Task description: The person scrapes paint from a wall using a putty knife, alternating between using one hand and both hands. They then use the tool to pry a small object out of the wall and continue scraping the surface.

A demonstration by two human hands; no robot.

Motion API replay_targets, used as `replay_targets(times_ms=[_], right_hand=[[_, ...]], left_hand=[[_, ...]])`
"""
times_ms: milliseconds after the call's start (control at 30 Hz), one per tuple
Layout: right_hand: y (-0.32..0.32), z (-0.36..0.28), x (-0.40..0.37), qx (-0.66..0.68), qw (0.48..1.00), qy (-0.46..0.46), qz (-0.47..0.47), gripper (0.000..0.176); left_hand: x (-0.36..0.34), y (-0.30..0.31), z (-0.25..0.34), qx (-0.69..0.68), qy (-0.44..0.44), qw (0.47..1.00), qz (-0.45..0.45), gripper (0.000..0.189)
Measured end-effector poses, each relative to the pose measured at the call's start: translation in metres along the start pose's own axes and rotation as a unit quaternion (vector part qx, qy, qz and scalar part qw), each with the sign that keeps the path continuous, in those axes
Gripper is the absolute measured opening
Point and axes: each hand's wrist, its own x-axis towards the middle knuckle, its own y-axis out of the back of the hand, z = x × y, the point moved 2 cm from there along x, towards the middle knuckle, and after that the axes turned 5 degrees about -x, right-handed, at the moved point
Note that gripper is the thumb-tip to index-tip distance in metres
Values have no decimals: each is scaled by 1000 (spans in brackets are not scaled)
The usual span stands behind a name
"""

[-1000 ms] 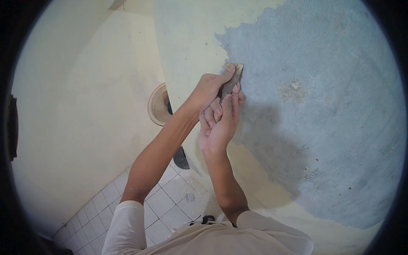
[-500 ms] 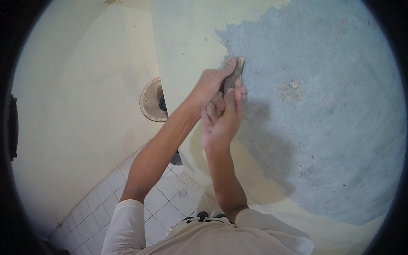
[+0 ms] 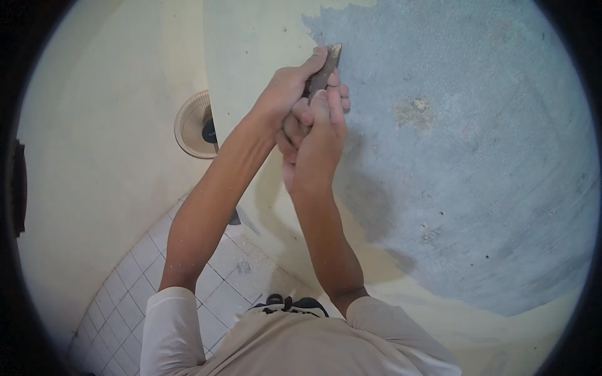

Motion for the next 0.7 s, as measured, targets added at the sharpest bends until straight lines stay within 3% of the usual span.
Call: replay_targets(times_ms=[100, 300, 400, 600, 700], right_hand=[[12, 5, -7, -18, 1000, 7, 1, 53], [-4, 0, 0, -29, 999, 2, -14, 46], [1, 5, -5, -26, 999, 14, -17, 40], [-12, 5, 7, -29, 999, 21, -25, 31], [-2, 8, 4, -11, 1000, 7, -25, 29]], left_hand=[[-10, 4, -8, 61, 25, 996, -55, 59], [-16, 2, 11, 4, 17, 999, -34, 61], [-9, 8, -7, 48, 22, 998, -31, 62], [-1, 10, 18, 31, 28, 999, -19, 58], [-2, 14, 2, 74, -4, 996, -48, 56]])
